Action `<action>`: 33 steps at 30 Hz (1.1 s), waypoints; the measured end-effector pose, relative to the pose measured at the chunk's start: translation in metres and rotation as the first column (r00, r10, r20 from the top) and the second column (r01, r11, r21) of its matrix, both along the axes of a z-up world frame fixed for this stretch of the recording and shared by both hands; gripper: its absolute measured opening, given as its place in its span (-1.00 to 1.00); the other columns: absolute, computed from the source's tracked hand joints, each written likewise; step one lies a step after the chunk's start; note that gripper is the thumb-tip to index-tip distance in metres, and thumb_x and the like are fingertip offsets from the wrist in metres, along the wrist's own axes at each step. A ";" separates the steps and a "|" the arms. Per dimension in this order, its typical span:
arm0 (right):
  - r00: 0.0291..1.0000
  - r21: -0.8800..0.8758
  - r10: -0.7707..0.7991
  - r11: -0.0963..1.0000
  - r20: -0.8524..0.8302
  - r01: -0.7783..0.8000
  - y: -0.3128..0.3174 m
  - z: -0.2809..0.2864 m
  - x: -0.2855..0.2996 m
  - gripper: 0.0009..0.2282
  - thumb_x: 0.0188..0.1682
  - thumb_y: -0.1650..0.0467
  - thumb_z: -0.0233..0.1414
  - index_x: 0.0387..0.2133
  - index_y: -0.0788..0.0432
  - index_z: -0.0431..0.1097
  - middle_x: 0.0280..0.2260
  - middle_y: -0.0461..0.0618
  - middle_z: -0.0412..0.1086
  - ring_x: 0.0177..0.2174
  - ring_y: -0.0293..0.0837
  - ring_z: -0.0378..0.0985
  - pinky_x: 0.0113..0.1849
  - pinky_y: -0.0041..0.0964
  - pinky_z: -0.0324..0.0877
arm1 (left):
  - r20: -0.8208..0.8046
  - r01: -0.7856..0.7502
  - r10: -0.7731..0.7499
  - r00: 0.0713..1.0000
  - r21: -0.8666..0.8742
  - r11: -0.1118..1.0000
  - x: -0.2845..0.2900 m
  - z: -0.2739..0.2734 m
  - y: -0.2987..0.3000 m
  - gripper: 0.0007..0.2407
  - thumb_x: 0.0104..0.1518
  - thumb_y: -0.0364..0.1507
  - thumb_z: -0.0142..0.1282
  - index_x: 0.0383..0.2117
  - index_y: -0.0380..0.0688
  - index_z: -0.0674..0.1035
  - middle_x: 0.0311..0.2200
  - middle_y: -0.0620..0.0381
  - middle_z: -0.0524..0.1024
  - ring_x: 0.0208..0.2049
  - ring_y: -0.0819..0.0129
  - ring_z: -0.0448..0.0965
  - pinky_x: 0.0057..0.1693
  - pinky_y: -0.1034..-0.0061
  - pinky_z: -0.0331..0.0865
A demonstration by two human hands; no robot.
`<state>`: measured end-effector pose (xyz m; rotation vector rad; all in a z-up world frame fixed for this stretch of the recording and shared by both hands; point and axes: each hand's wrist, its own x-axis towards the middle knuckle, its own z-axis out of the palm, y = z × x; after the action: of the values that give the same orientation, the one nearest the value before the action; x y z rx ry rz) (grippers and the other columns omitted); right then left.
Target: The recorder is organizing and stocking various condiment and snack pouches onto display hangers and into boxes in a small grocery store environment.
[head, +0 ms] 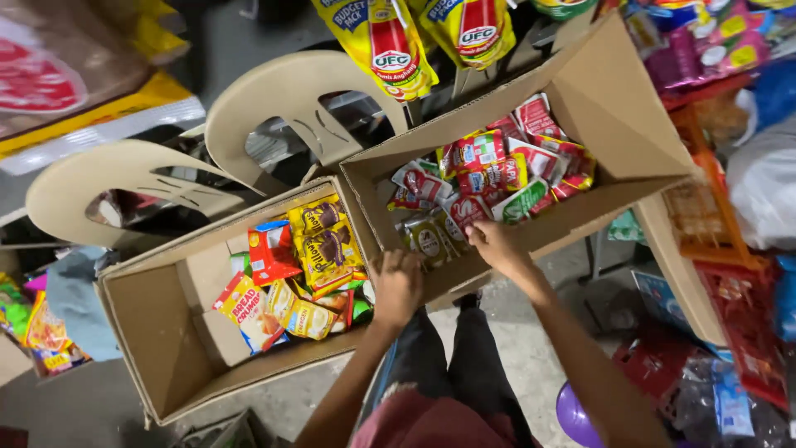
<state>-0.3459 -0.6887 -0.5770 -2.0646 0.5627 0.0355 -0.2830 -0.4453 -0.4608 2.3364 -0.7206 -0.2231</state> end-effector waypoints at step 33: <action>0.751 0.082 0.483 0.860 -0.451 -0.503 -0.157 -0.221 0.105 -0.90 -0.07 0.37 0.15 -0.35 0.11 0.55 -0.47 0.10 0.54 -0.46 -0.02 0.63 -0.31 -0.12 0.47 | -0.319 -0.043 0.107 0.942 0.200 0.979 -0.038 -0.072 -0.098 -0.84 0.14 -0.36 0.10 -0.24 -0.10 0.62 -0.29 -0.12 0.61 -0.26 -0.12 0.59 -0.10 0.08 0.45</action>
<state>-0.2407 -0.8456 -0.7976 -2.2028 0.2710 0.8552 -0.3214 -0.5433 -0.5331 2.4165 -0.4602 -0.6562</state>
